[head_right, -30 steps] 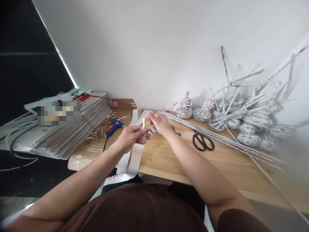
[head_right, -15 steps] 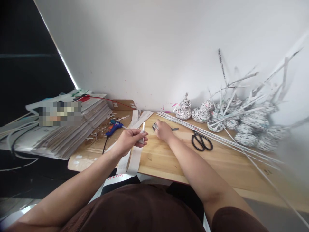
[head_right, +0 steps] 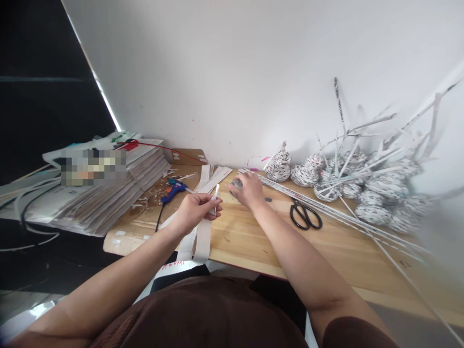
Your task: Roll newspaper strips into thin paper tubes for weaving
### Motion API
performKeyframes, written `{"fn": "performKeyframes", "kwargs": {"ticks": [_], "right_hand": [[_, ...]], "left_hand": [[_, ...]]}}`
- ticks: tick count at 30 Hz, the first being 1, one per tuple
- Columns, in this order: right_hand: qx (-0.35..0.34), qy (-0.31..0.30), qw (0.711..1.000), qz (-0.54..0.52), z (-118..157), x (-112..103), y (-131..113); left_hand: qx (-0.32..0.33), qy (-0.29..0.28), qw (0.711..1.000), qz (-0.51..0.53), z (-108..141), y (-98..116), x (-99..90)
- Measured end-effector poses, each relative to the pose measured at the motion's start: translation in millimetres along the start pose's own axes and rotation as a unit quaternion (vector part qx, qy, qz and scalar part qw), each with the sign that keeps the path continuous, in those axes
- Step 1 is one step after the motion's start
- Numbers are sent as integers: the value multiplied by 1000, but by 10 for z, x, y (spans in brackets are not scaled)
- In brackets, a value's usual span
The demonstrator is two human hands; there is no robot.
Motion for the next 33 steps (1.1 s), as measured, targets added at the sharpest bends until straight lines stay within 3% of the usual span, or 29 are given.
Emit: {"fn": "performKeyframes", "kwargs": {"ticks": [4, 7, 10, 12, 16, 20, 29, 33], "right_hand": [[38, 48, 976, -207, -77, -52, -239], [97, 20, 936, -337, -84, 1, -288], [146, -26, 876, -459, -78, 27, -281], [164, -38, 841, -514, -77, 12, -282], [168, -40, 805, -568, -71, -20, -290], [173, -34, 808, -562, -76, -50, -280], [119, 2, 872, -476, -127, -128, -492], [154, -3, 868, -473, -123, -110, -462]], "left_hand": [[4, 13, 1000, 9, -18, -7, -31], [2, 15, 1000, 4, -18, -18, -44], [0, 19, 1000, -2, -6, -23, -57], [-3, 22, 1000, -4, 3, -21, -67], [-5, 22, 1000, -7, 7, -6, -73], [-3, 24, 1000, -5, -17, 14, -58], [9, 37, 999, -26, -96, 43, 0], [17, 21, 999, -33, -99, 17, 27]]}}
Point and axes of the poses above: each hand's wrist, its own z-axis away from the middle knuckle, its own x-axis out of the palm, y = z × x, the point moved 1 cm from there along -z, towards the middle knuckle, and after that the axes turned 15 degrees about -x, right-handed, at the moved point
